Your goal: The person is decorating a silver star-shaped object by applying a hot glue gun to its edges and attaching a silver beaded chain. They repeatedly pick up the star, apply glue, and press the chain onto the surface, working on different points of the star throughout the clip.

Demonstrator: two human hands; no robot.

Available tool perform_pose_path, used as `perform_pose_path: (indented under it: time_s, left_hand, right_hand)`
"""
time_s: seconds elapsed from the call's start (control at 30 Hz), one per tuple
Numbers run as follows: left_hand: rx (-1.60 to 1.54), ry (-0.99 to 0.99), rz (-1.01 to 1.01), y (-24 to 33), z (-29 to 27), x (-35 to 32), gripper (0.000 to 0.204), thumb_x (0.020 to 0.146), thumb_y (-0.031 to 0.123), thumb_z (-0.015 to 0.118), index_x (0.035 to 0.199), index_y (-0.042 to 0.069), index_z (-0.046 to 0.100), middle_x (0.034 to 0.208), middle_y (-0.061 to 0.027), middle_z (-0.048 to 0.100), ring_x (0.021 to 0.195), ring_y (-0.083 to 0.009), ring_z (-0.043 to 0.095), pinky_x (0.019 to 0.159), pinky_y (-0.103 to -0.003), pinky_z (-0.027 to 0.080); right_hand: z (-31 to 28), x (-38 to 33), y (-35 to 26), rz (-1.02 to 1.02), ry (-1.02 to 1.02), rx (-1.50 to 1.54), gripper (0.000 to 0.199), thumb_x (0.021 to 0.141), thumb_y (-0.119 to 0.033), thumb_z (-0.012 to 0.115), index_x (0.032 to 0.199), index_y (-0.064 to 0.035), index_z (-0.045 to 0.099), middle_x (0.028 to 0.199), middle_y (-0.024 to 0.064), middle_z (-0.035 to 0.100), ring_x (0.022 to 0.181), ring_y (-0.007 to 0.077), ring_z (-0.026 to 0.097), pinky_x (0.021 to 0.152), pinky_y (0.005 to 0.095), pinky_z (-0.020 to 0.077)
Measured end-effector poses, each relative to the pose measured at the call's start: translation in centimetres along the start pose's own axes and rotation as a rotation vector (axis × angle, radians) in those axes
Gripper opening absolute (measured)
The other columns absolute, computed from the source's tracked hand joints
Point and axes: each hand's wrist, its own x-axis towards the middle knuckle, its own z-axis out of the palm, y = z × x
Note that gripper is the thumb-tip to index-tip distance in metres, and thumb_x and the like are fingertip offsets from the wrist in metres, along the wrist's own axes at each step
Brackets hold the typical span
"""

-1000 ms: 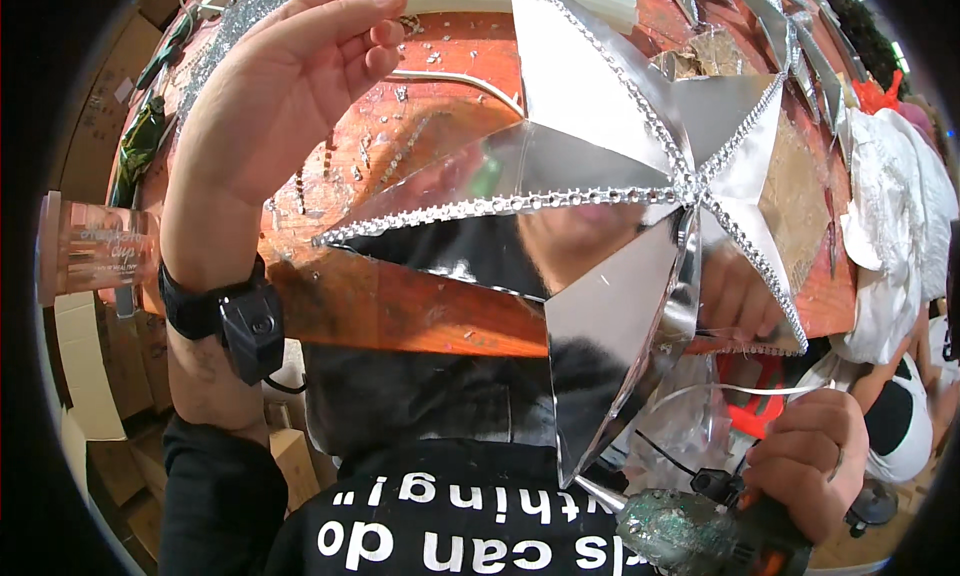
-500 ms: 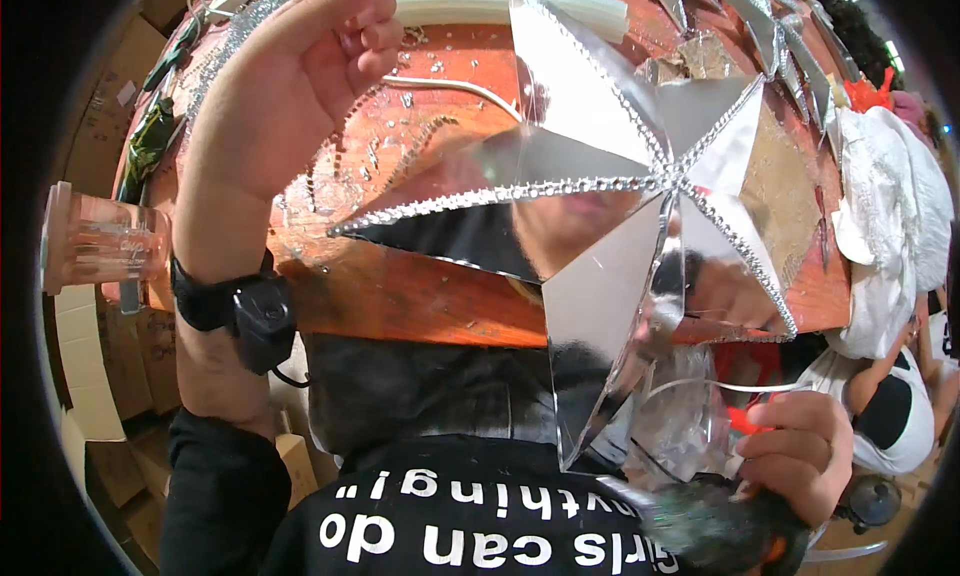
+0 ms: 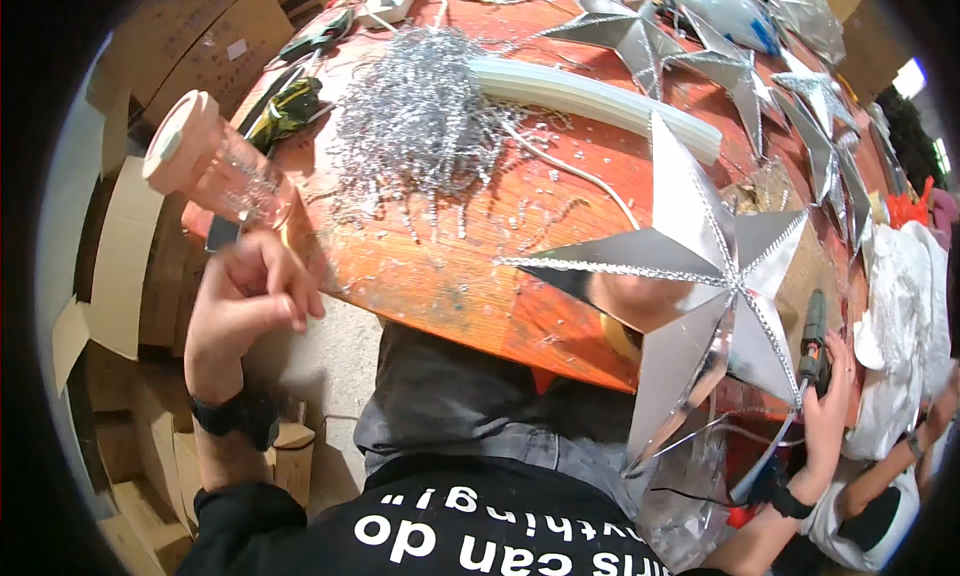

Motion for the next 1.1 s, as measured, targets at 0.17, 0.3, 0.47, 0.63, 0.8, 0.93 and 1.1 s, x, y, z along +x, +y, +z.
perform_pose_path:
  time_s: [0.17,0.3,0.47,0.63,0.8,0.93,1.1]
  left_hand:
    - [0.115,0.005,-0.411,-1.8,-0.9,-3.5,0.011,0.074,-0.008,0.067,0.075,-0.002,0.057,0.078,-0.0119,0.065,0.083,-0.0213,0.067,0.075,-0.029,0.052]
    - [0.103,-0.03,-0.4,-1.9,0.1,-2.9,0.007,0.078,-0.006,0.065,0.078,-0.003,0.059,0.08,-0.0109,0.065,0.086,-0.0216,0.067,0.075,-0.029,0.052]
    - [0.068,-0.057,-0.369,-2.6,1.2,-2.0,0.006,0.081,-0.006,0.061,0.08,-0.002,0.056,0.079,-0.0083,0.063,0.085,-0.0193,0.067,0.083,-0.032,0.053]
    - [-0.057,-0.057,-0.269,-4.4,0.8,-1.9,0.007,0.085,-0.003,0.056,0.079,0.0,0.053,0.074,-0.0058,0.06,0.077,-0.0151,0.065,0.091,-0.038,0.052]
    - [-0.025,0.087,-0.312,-3.9,1.4,-2.3,0.011,0.089,0.002,0.052,0.078,0.002,0.052,0.071,-0.0035,0.058,0.071,-0.0108,0.063,0.089,-0.039,0.053]
    - [-0.019,0.058,-0.231,-4.0,1.4,-1.8,0.01,0.089,0.004,0.054,0.079,0.002,0.053,0.07,-0.0012,0.057,0.07,-0.0105,0.063,0.083,-0.036,0.056]
    - [-0.056,0.157,-0.181,-4.2,2.1,-2.6,0.01,0.088,0.004,0.059,0.081,0.0,0.052,0.071,-0.0029,0.056,0.068,-0.0121,0.063,0.073,-0.032,0.057]
  right_hand:
    - [-3.8,-0.8,-4.4,-0.021,0.126,0.051,0.043,0.082,0.0,0.05,0.125,-0.0005,0.049,0.134,0.0179,0.045,0.129,0.0312,0.037,0.107,0.0411,0.0292]
    - [-4.4,-1.9,-9.5,-0.267,0.208,-0.049,0.03,0.079,-0.005,0.059,0.108,-0.0072,0.067,0.123,0.0148,0.053,0.117,0.0313,0.043,0.098,0.038,0.0368]
    - [-3.6,-1.0,-14.8,-0.48,0.241,-0.228,0.036,0.066,-0.029,0.074,0.1,-0.0173,0.074,0.124,0.0031,0.053,0.097,0.0236,0.038,0.083,0.0326,0.033]
    - [-3.5,-0.5,-14.0,-0.416,0.268,-0.291,0.039,0.066,-0.032,0.073,0.102,-0.0192,0.073,0.131,0.0015,0.05,0.099,0.023,0.037,0.085,0.0328,0.0321]
    - [-3.3,0.2,-14.0,-0.372,0.241,-0.311,0.038,0.068,-0.026,0.074,0.105,-0.0191,0.072,0.136,0.0039,0.048,0.105,0.0263,0.037,0.092,0.0349,0.0319]
    - [-5.2,-2.2,-11.9,-0.247,0.299,0.008,0.012,0.072,-0.012,0.07,0.084,-0.0075,0.068,0.109,0.01,0.059,0.093,0.0292,0.05,0.085,0.0418,0.0378]
    - [-6.4,-4.3,-14.2,-0.491,-0.405,0.399,0.019,0.076,-0.018,0.069,0.088,-0.0049,0.063,0.083,0.0091,0.062,0.076,0.0286,0.059,0.071,0.0383,0.0439]
